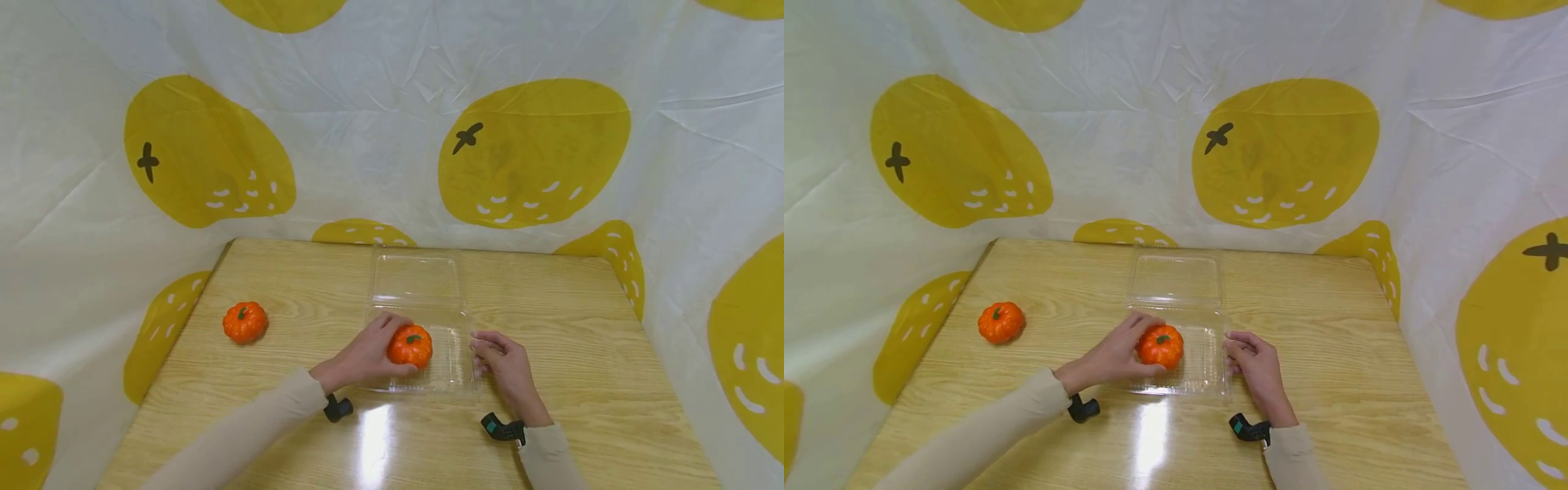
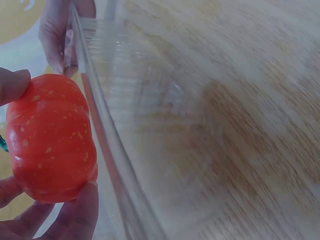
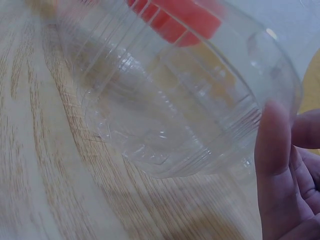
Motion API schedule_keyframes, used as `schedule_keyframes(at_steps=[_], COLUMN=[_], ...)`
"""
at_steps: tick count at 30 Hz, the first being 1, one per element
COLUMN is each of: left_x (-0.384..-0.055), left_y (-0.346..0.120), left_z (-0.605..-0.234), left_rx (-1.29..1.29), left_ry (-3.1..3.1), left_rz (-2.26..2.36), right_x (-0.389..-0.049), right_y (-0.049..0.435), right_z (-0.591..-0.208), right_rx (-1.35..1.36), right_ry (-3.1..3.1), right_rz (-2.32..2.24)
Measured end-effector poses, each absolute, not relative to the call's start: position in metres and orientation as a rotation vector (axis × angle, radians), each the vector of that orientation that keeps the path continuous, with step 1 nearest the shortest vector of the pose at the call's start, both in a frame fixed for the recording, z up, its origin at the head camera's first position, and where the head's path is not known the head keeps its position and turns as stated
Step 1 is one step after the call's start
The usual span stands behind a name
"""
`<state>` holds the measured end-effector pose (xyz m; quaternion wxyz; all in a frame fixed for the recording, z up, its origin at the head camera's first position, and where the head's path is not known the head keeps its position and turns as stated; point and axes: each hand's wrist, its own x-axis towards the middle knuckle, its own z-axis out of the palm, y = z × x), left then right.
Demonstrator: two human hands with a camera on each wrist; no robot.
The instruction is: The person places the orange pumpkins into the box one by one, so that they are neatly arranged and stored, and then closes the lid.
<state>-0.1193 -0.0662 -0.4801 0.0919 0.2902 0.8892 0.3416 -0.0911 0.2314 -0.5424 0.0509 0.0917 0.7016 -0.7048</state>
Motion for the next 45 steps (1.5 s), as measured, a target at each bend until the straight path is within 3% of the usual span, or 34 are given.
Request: schedule_keyframes(at_steps=[45], left_x=[-0.123], left_y=[-0.036], left_z=[-0.502], left_rx=[0.765], left_ry=[2.569], left_rz=[0.943], right_x=[-0.092], right_y=[0.223], right_z=[-0.535], right_rx=[0.359], right_ry=[2.055], right_rz=[-2.164])
